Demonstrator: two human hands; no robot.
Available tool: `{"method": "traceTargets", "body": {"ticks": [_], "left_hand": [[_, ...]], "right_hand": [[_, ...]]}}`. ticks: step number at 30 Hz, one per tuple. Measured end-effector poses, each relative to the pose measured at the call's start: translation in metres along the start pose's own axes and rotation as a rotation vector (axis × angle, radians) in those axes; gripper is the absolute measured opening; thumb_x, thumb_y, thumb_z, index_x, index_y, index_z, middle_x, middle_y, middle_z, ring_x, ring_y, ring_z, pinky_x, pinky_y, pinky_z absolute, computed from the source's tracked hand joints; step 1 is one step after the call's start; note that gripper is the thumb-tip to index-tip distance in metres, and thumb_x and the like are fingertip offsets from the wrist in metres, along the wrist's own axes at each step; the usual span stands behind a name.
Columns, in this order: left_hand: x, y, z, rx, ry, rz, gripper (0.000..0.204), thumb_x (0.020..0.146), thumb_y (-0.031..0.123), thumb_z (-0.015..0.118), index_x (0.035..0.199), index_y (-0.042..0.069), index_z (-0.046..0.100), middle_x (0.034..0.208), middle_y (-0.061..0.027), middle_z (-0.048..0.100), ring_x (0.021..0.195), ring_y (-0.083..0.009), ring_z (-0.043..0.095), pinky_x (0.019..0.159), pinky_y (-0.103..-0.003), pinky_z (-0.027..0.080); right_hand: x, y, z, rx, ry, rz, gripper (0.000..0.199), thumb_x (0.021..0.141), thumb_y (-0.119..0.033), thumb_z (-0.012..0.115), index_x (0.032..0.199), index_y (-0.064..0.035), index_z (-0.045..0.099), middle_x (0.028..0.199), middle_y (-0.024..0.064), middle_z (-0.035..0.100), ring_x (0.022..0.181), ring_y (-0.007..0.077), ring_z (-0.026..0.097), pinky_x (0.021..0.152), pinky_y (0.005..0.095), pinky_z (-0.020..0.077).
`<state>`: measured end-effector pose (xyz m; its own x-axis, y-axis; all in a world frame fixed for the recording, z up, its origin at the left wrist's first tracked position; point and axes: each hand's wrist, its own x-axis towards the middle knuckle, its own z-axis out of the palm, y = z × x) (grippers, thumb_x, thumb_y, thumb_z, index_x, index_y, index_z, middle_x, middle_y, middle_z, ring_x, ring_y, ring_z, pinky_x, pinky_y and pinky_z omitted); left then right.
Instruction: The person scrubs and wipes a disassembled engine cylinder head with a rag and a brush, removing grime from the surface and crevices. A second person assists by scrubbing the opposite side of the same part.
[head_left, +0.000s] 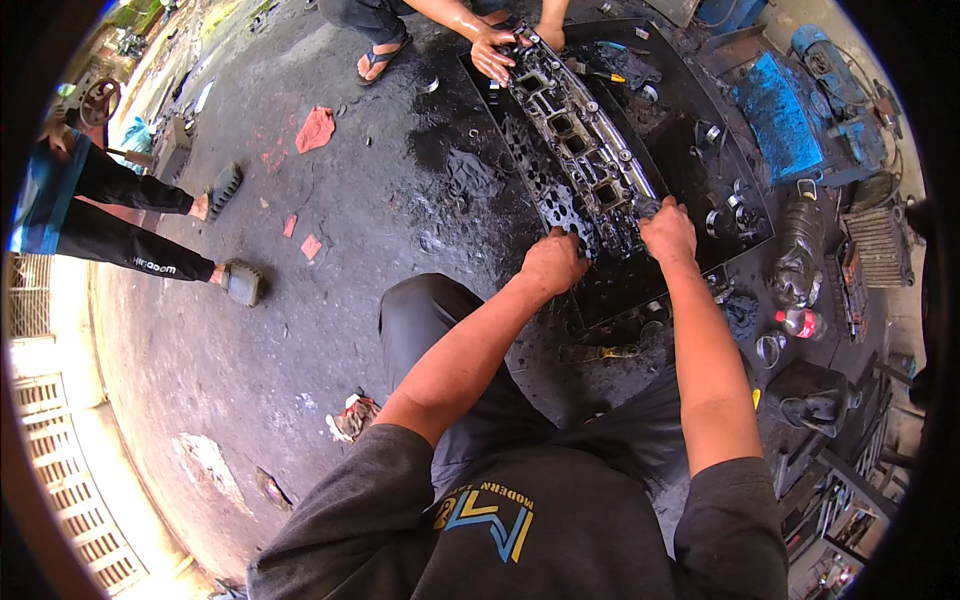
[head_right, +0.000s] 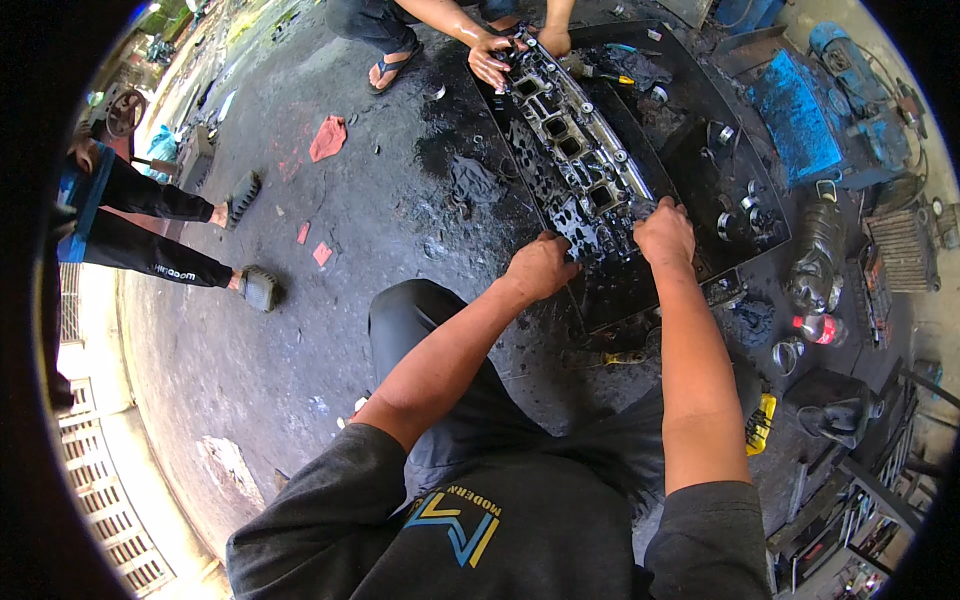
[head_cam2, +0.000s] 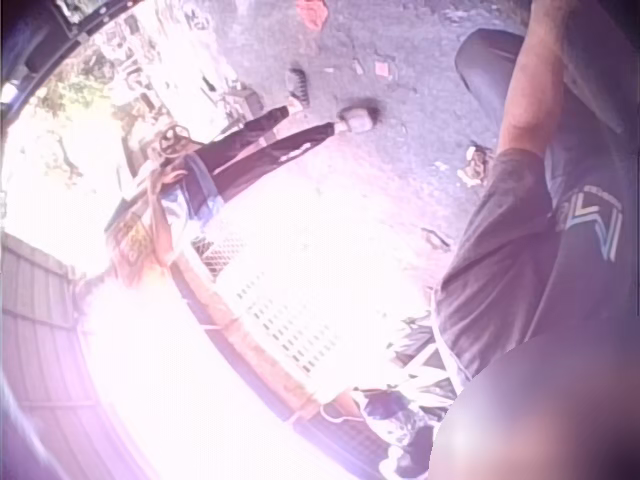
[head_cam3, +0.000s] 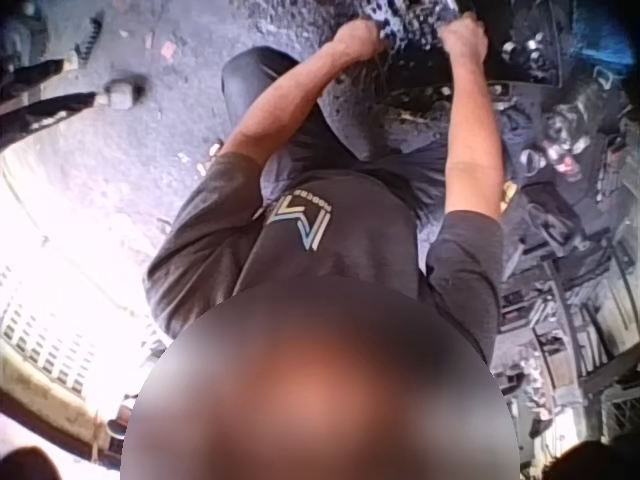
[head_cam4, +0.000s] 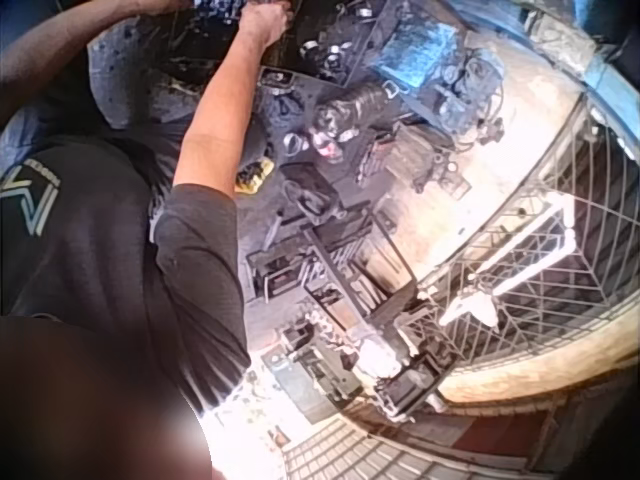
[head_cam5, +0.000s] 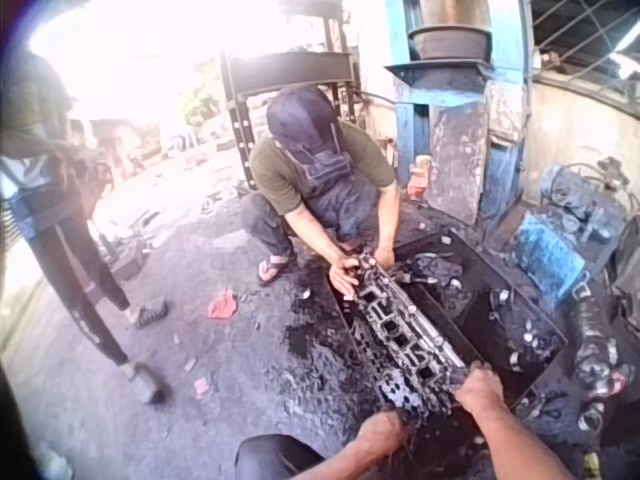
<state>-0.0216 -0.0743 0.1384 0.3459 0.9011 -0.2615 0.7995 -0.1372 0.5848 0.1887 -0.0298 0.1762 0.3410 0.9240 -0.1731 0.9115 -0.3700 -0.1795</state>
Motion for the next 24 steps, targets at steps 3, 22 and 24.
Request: {"method": "traceTargets", "body": {"ticks": [3,22,24], "left_hand": [[-0.0008,0.0011,0.0004,-0.006,0.010,-0.015,0.043,0.083,0.038,0.068,0.102,0.000,0.066,0.116,-0.0259,0.060,0.103,-0.0413,0.063,0.090,-0.047,0.051],[0.0021,-0.0036,0.0036,0.019,-0.032,0.029,0.046,0.084,0.038,0.067,0.112,0.002,0.065,0.113,-0.0262,0.061,0.105,-0.0403,0.062,0.091,-0.046,0.050],[0.0027,-0.0039,0.0034,0.032,-0.024,0.035,0.046,0.084,0.038,0.067,0.113,0.002,0.064,0.113,-0.0263,0.061,0.106,-0.0405,0.061,0.092,-0.046,0.050]], "right_hand": [[0.0010,0.0009,0.0015,0.006,0.005,-0.004,0.051,0.078,-0.026,0.072,0.118,0.0008,0.054,0.119,0.0265,0.059,0.110,0.0417,0.061,0.094,0.0476,0.0502],[-0.0007,0.0022,0.0027,0.025,0.027,-0.008,0.053,0.078,-0.025,0.073,0.119,0.0012,0.052,0.122,0.0263,0.058,0.112,0.0405,0.060,0.095,0.0457,0.0506],[-0.0008,0.0023,0.0034,0.031,0.009,0.010,0.053,0.078,-0.025,0.074,0.119,0.0012,0.052,0.122,0.0262,0.058,0.111,0.0406,0.061,0.095,0.0457,0.0506]]}}
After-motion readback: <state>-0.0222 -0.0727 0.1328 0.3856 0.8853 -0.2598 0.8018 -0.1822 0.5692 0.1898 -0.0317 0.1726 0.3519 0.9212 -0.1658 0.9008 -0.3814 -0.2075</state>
